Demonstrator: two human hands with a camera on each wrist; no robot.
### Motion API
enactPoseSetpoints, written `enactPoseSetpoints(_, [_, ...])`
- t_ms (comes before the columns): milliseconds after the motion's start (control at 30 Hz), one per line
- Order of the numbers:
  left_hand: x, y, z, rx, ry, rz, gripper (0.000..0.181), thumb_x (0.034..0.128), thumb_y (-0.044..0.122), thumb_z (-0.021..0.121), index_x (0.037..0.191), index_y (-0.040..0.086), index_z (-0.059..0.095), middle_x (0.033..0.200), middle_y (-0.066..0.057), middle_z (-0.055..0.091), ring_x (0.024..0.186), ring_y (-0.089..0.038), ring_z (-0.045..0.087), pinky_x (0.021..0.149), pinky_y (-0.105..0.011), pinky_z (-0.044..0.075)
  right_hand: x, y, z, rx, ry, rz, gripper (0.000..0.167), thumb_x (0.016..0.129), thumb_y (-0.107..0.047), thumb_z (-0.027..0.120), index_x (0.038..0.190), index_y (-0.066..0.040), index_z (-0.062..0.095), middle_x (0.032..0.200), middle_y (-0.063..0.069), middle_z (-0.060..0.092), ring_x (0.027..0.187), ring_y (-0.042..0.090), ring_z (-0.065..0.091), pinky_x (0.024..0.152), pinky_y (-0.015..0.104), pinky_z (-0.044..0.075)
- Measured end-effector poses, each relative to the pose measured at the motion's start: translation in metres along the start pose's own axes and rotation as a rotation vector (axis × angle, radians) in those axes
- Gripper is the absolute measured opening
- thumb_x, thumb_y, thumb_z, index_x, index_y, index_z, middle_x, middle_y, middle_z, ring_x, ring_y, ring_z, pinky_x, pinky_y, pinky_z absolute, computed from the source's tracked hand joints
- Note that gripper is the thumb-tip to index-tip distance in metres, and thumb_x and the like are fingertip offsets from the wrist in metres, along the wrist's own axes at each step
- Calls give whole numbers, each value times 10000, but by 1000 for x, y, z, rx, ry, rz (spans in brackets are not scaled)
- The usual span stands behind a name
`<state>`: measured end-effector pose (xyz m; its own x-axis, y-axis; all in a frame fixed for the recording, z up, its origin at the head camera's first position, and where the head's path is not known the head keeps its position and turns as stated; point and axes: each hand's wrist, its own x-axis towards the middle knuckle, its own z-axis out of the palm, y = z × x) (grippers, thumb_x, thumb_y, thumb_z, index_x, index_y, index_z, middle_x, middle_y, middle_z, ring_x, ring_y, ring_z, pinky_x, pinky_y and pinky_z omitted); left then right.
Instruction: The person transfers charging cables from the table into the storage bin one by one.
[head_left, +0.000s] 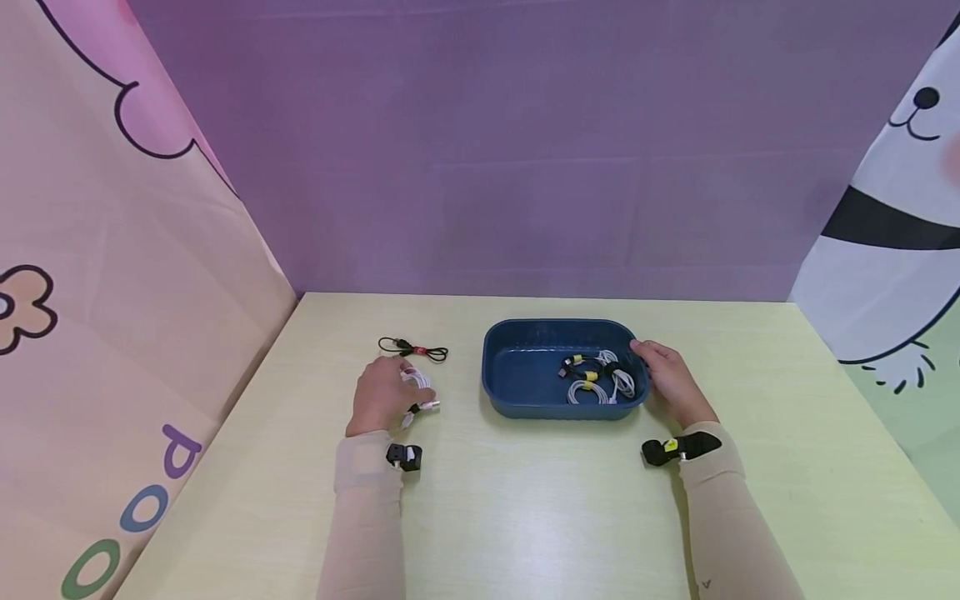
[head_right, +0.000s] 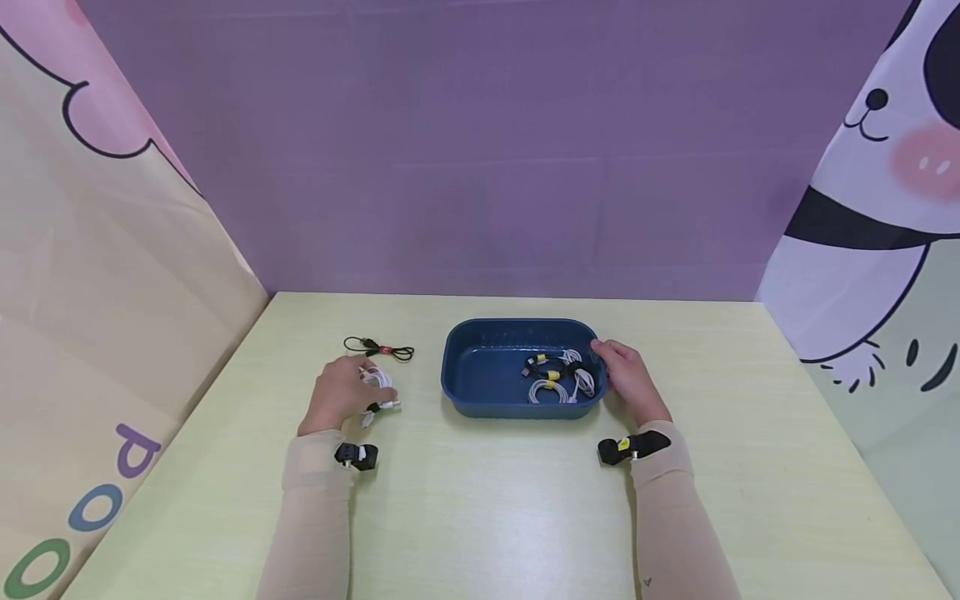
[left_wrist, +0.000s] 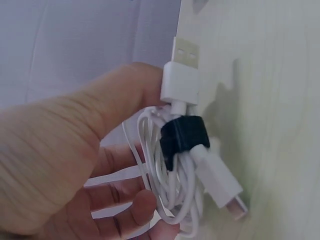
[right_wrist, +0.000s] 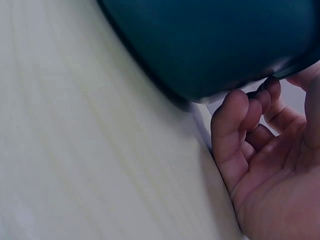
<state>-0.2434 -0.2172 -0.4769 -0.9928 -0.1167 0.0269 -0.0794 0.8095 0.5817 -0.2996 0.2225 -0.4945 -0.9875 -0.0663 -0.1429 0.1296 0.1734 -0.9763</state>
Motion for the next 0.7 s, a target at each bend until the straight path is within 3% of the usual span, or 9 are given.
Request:
enactPoseSetpoints(333, [-1,6,-4,-2,38,23,432,779,290,866,1074,9,721,1031,-185,701,900,-331,659,753,-445,543,-2,-1,-1,-20,-2,-10,395,1059,-451,517,1099,-67,598,765,-142,524,658,10,500,623,181,428])
enactPoseSetpoints(700, [1,7,-5,-26,86,60,582,794,304,862,1266,10,688,1113,-219,700,984,-371,654,821,-498,539,-1,0,2,12,5,-21,327,1056,-434,531,946,-131,586,678,-148,457,581,13,447,568,189,379])
